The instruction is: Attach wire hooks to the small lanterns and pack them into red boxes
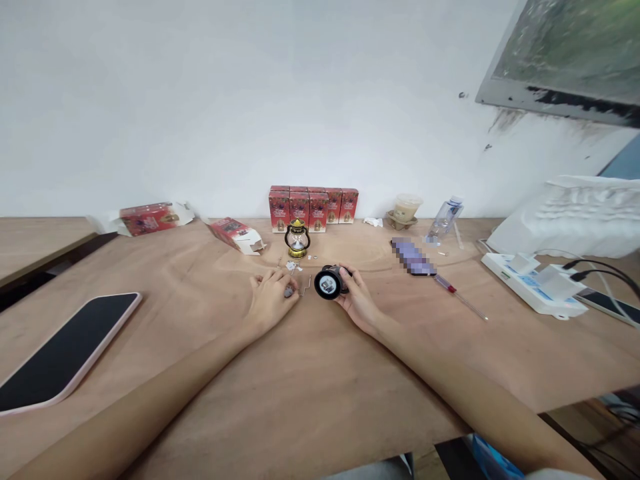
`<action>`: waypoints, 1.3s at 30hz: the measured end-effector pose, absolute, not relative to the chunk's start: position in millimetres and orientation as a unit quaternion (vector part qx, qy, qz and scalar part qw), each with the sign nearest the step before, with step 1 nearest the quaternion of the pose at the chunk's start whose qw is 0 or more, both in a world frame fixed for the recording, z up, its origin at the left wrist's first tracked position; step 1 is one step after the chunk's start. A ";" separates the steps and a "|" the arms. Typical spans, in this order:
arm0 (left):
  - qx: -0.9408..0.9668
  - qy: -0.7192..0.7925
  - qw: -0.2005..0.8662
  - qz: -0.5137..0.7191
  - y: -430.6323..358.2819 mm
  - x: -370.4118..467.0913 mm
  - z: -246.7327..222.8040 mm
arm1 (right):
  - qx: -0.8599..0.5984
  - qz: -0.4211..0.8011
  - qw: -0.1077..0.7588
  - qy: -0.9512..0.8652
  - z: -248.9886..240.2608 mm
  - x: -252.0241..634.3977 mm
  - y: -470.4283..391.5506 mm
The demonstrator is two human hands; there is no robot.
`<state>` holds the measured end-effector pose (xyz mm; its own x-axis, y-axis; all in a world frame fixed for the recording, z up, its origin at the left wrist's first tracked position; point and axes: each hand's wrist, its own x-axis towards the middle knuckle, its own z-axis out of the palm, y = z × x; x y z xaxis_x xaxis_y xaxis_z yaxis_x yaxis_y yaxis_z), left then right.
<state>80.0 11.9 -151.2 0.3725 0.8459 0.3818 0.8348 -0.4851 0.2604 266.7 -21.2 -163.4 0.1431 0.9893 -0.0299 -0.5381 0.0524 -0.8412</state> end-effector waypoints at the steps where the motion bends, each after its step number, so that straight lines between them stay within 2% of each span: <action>1: 0.830 0.498 0.005 0.251 11.8 79.7 -151.6 | -0.370 0.580 0.658 -0.306 -163.6 266.8 -21.2; 6: 0.834 0.380 0.004 0.399 9.6 76.9 -152.2 | -0.366 0.567 0.666 -0.318 -162.4 265.3 -23.4; 9: 0.828 0.299 0.070 0.470 5.6 80.0 -153.3 | -0.359 0.566 0.670 -0.320 -161.5 264.5 -24.9; 12: 0.789 0.304 0.151 0.512 0.6 88.8 -157.6 | -0.343 0.584 0.660 -0.325 -160.8 264.4 -26.1; 16: 0.754 0.325 0.228 0.524 -2.4 98.3 -163.8 | -0.331 0.602 0.648 -0.328 -159.3 264.1 -27.1; 19: 0.745 0.326 0.247 0.527 -1.6 99.3 -165.1 | -0.332 0.610 0.643 -0.324 -158.2 263.9 -27.2; 39: 0.746 0.346 0.213 0.528 -0.3 99.1 -162.8 | -0.336 0.614 0.635 -0.327 -160.0 264.3 -25.6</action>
